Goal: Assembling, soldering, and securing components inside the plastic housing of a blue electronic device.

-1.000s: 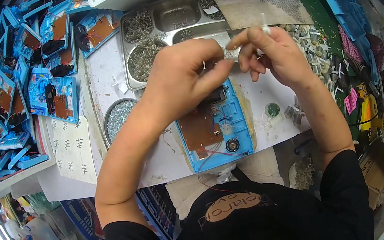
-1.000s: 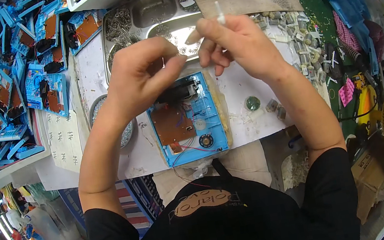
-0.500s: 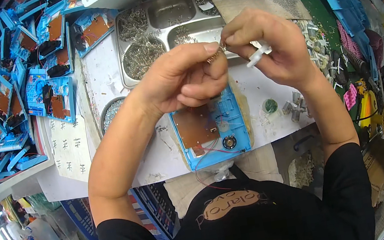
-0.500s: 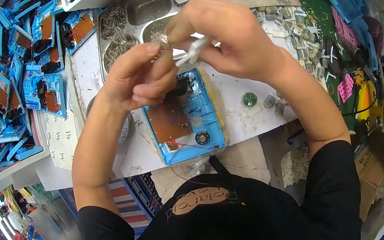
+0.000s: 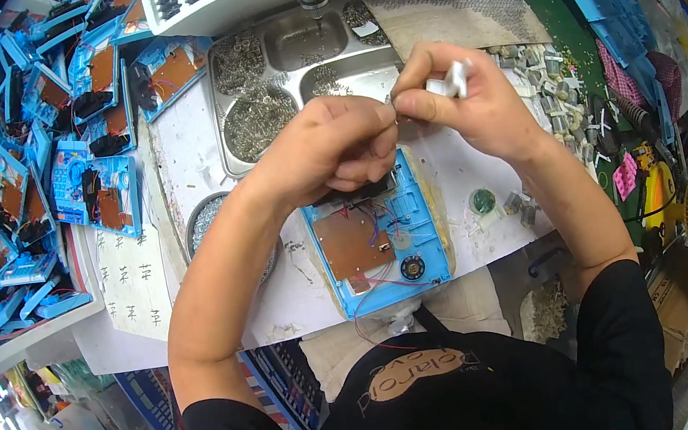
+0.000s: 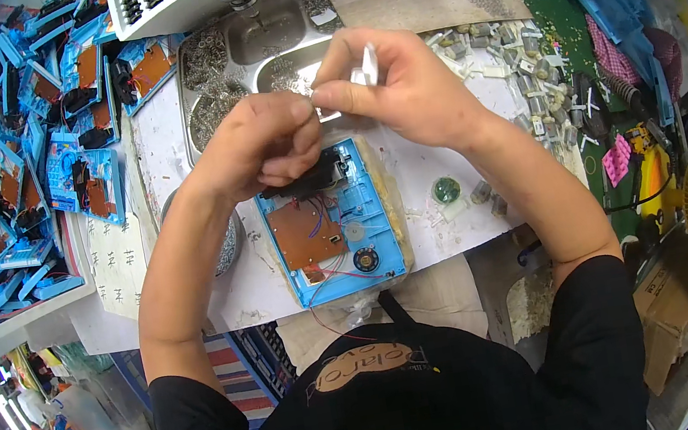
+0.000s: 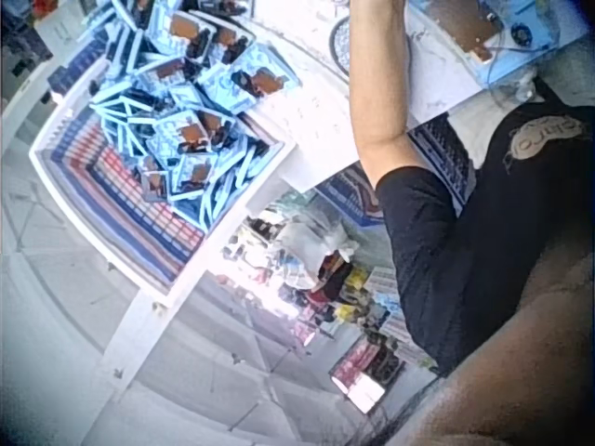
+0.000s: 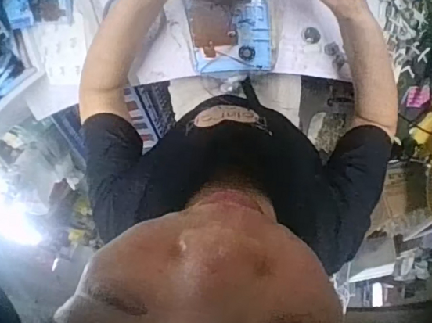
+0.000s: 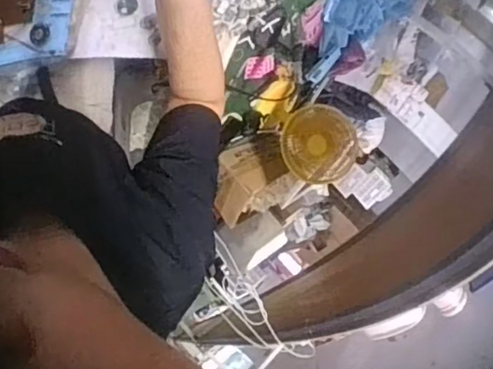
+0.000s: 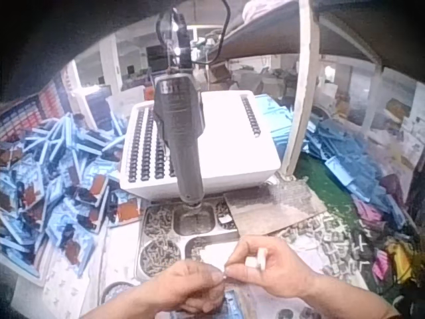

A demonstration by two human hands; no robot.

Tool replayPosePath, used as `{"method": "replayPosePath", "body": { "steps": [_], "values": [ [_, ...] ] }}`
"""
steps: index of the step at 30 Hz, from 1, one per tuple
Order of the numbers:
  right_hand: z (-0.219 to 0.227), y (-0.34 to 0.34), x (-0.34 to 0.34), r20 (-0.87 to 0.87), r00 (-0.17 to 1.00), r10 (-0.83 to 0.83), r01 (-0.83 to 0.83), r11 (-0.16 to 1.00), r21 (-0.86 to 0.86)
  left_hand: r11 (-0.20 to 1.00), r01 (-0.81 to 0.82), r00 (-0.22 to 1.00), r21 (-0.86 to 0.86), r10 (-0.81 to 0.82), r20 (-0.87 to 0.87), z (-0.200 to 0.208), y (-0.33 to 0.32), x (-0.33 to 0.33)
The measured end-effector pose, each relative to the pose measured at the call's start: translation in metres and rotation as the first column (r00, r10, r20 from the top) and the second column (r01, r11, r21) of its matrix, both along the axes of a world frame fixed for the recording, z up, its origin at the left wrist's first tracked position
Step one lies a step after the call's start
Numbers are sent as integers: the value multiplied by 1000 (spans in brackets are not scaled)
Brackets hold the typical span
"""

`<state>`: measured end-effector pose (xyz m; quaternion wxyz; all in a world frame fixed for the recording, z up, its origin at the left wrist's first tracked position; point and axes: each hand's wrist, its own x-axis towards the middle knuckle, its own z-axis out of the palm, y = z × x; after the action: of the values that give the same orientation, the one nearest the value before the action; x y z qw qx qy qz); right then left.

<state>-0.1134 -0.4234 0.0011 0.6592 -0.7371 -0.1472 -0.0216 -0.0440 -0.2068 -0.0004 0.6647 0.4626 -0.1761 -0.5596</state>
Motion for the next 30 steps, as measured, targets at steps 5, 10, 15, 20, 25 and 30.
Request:
{"method": "replayPosePath", "body": {
  "steps": [5,10,15,20,25,30],
  "values": [
    [-7,-1,5,424,906,-9,134,954,-267,995,-44,890,-94,-4,-456,-18,-1,10],
    [-11,-7,5,474,880,17,155,935,-320,992,-78,992,101,87,-93,-6,-9,10],
    [-1,-11,3,-146,988,-58,55,998,-24,975,-209,847,75,142,512,-16,-7,1],
    [-8,-10,5,-357,934,-21,34,999,29,966,-256,374,-46,143,916,-6,-14,-7],
    [-13,-10,3,171,981,-96,129,971,-199,998,-14,992,62,22,-123,-4,-11,12],
    [-31,-12,11,538,841,-60,302,877,-374,983,114,918,-141,-158,-363,-9,-12,15]
  ]
}}
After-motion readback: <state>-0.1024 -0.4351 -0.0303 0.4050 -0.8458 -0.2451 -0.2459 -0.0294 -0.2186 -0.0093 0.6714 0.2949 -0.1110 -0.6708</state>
